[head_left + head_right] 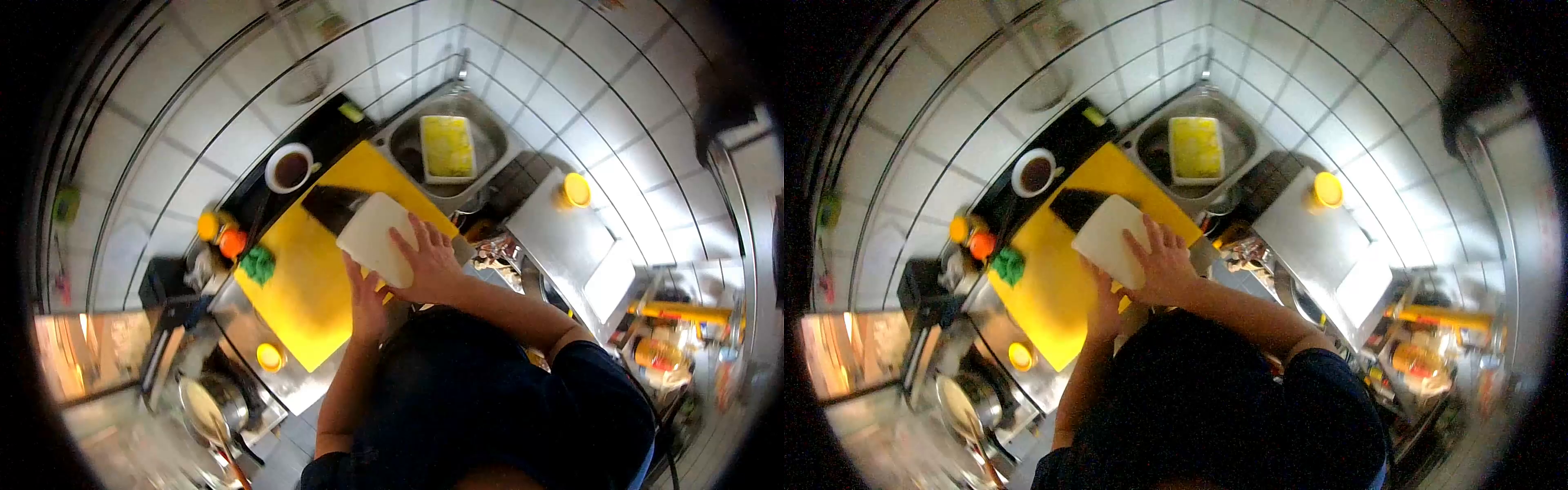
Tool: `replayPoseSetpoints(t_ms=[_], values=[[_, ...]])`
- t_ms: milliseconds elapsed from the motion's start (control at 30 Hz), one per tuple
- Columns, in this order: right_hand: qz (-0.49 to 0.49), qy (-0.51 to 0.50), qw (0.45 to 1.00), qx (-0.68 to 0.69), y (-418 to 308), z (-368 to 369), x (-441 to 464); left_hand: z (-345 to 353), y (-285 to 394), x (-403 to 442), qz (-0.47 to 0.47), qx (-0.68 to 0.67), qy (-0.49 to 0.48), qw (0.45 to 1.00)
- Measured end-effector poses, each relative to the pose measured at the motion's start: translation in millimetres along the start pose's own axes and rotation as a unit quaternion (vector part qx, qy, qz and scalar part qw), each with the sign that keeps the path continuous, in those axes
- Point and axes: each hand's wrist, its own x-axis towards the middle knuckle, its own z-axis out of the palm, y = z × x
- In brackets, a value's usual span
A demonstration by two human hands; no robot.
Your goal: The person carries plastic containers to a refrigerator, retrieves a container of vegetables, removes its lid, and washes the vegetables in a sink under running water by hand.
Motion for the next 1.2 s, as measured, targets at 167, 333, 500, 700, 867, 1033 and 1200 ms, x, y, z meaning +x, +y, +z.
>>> replayPoseSetpoints(t_ms=[167,333,500,700,867,1033,1200], values=[[-0.127,-0.053,0.99,0.023,-73,54,19,-42,-36,-61,-0.121,-0.362,0.178,0.907],[-0.2,-0.146,0.967,0.051,-129,105,25,-74,-44,-98,-0.16,-0.497,0.354,0.776],[-0.214,-0.238,0.926,0.2,-132,165,43,-83,-117,-129,-0.158,-0.6,0.417,0.664],[-0.087,-0.363,0.833,0.408,-127,166,68,-80,-167,-144,-0.171,-0.438,0.416,0.778],[0.059,-0.297,0.762,0.573,-91,107,61,-104,-113,-148,-0.053,-0.523,0.426,0.737],[0.13,-0.155,0.771,0.604,30,71,18,-117,-112,-139,-0.042,-0.489,0.397,0.776],[0.222,0.043,0.818,0.528,111,10,-81,-117,-93,-118,-0.033,-0.496,0.379,0.781]])
